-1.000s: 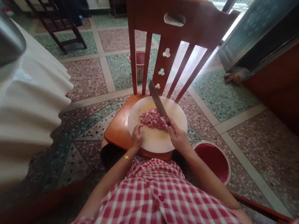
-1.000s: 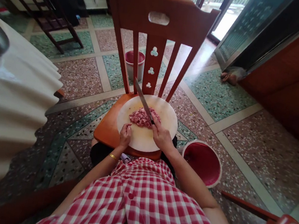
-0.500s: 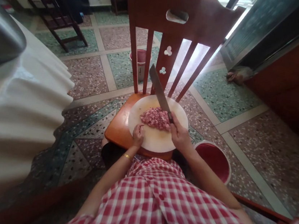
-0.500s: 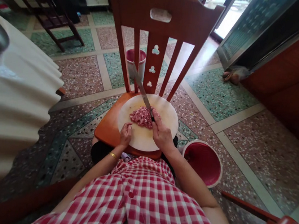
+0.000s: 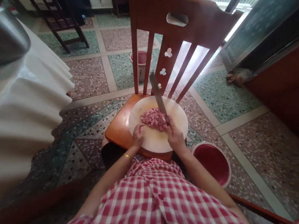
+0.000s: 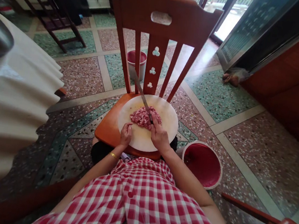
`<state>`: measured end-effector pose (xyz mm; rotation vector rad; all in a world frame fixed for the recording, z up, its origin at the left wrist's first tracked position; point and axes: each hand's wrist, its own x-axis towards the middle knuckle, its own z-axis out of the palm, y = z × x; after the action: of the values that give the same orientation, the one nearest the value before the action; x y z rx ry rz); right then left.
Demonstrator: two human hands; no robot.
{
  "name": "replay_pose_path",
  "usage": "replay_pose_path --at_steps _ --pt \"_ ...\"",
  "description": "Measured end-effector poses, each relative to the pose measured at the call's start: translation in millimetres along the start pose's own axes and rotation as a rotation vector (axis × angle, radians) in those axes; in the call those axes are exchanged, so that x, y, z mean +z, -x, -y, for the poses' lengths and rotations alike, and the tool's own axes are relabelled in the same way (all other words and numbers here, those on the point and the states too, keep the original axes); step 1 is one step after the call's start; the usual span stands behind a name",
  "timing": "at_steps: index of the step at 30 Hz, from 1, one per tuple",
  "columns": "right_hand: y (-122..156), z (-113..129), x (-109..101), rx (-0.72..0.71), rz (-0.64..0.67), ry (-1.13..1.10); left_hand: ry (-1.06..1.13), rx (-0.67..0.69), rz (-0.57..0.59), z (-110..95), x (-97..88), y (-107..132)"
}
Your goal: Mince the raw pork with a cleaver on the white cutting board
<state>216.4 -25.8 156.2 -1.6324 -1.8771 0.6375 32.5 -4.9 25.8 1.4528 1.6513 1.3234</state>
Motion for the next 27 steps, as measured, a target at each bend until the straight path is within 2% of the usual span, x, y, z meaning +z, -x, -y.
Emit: replay_pose_path --at_steps 2,4,8,11,12,14,16,18,21,23,25,27 --pt "5 -14 13 0.126 0.150 0.056 -0.008 0.008 -0.004 1 0.0 0" --pt "8 -19 14 0.169 0.203 0.069 -0.017 0.017 0.001 3 0.1 0" --pt "6 2 -9 -0.031 0.028 -0.050 -0.010 0.024 0.012 2 0.2 0" --pt "5 6 -6 -0.113 -0.073 -0.065 -0.014 0.013 0.003 1 0.3 0" --pt "6 1 0 -0.088 -0.041 -0.034 -0.016 0.011 0.003 1 0.3 0" --pt "11 -14 15 0.021 0.112 0.059 -0.015 0.012 -0.001 3 0.3 0" --pt "15 -23 20 0.124 0.239 0.122 -0.014 0.012 0.002 4 0.3 0" --pt "16 -18 13 0.117 0.229 0.101 -0.013 0.012 0.010 6 0.3 0" --pt "12 3 -4 -0.060 0.078 -0.012 -0.010 0.017 0.013 6 0.7 0" --pt "9 10 -4 -0.149 -0.008 -0.048 -0.008 0.020 0.007 6 0.9 0" --pt "9 3 8 -0.107 0.031 -0.008 -0.009 0.019 0.002 6 0.8 0" --pt "12 -10 20 0.040 0.172 0.079 -0.016 0.017 -0.003 6 0.4 -1"
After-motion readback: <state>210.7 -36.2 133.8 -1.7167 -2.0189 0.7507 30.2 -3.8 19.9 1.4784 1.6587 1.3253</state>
